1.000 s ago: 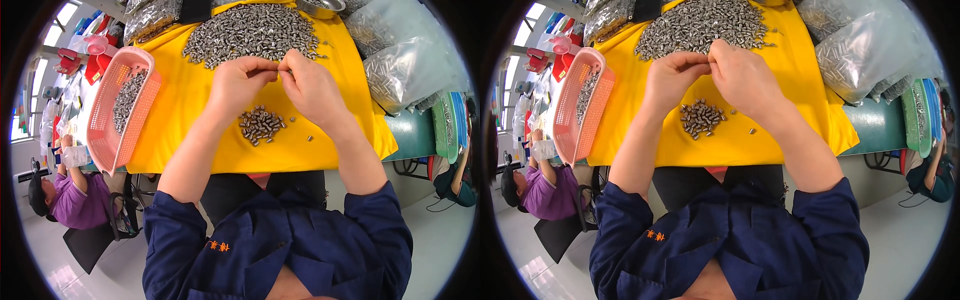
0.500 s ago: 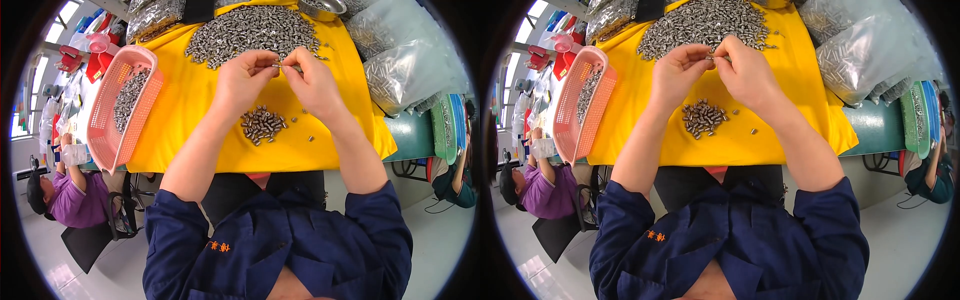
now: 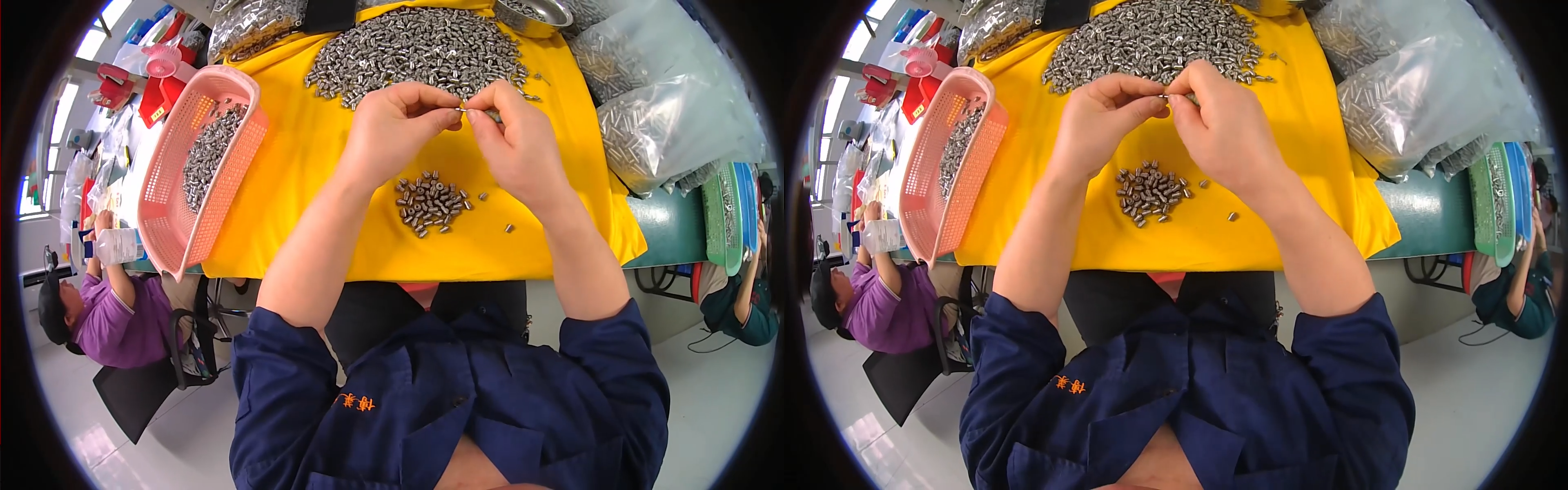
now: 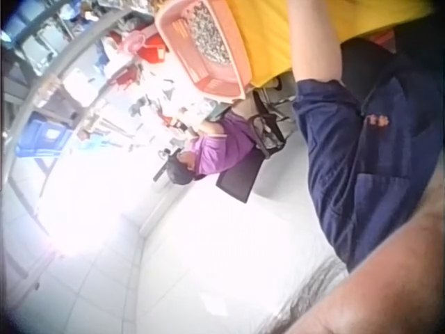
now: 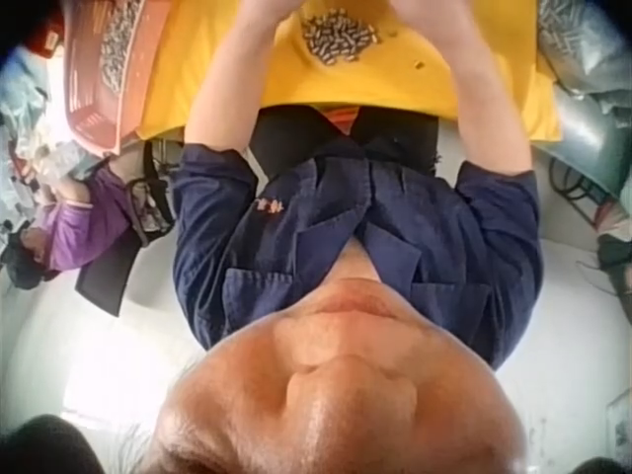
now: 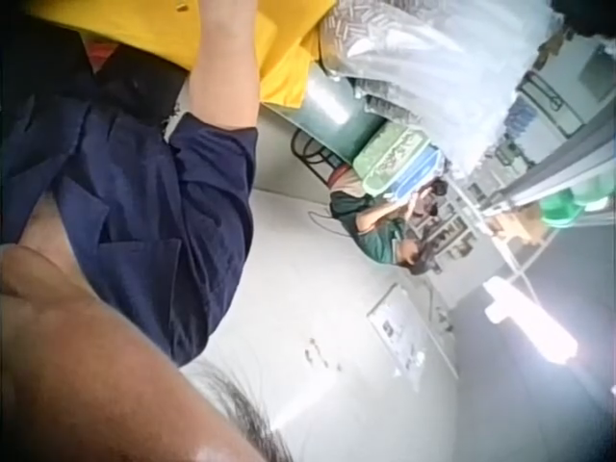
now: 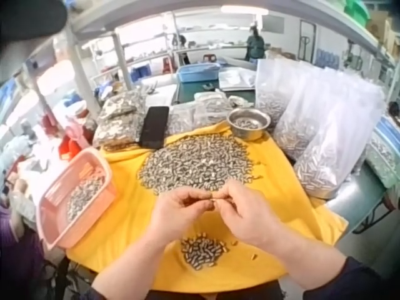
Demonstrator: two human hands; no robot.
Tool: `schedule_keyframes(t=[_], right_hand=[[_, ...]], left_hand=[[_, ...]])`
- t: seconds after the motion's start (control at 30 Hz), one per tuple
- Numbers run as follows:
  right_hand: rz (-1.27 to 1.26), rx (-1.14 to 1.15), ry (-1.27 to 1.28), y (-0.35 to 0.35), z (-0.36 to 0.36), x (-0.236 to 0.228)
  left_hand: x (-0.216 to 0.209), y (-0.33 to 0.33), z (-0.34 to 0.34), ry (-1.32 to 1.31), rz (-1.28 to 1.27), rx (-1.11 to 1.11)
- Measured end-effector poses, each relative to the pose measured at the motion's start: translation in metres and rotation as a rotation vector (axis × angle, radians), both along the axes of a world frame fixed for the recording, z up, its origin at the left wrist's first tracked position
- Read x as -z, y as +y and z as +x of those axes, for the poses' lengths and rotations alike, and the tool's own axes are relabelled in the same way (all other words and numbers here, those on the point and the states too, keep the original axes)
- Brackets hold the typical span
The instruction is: Sorting and inspecting small metal hardware components on a workbench.
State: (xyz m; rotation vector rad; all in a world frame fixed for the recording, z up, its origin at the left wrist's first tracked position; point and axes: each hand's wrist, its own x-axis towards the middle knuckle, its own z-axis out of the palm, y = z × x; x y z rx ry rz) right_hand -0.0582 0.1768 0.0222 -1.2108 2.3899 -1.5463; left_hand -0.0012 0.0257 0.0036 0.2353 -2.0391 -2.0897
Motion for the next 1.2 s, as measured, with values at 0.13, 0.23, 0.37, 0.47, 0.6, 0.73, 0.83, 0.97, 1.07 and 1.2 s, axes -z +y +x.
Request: schedule_keyframes(t=[0.13,0.23,0.37,0.47,0.6,0.73,0.83,0.97,1.07,1.2], right_hand=[[0.019,0.118,-0.033,0.004,-0.004,-0.004],[-0.021,0.017,-0.124,0.005,-0.003,-0.009],[-0.081,-0.027,-0.133,0.001,-0.002,-0.002],[-0.091,-0.032,-0.145,0.002,-0.002,-0.002],[-0.032,-0.038,-0.084,0.002,0.0,-0.003],[0.0,-0.024,0.023,0.001,0.002,-0.003],[0.007,-0.024,0.043,0.0,0.002,-0.002],[0.011,-0.019,0.041,-0.001,0.002,-0.001],[-0.004,0.011,0.053,-0.002,0.002,0.002],[-0.032,0.001,0.011,-0.001,-0.001,0.002]], left_hand=[[0.003,-0.012,0.0,-0.013,-0.191,-0.121],[-0.001,-0.009,0.002,0.019,-0.079,-0.059],[-0.006,-0.002,0.004,0.039,0.08,0.044],[-0.006,-0.001,0.004,0.037,0.068,0.065],[-0.004,-0.003,0.005,0.026,0.036,0.065],[-0.002,0.001,0.004,0.036,-0.005,0.026],[-0.001,0.003,0.005,0.049,-0.023,0.007],[0.001,0.005,0.004,0.08,-0.067,-0.023],[0.0,0.007,0.004,0.068,-0.107,-0.045],[0.001,0.008,0.003,0.112,-0.039,-0.034]])
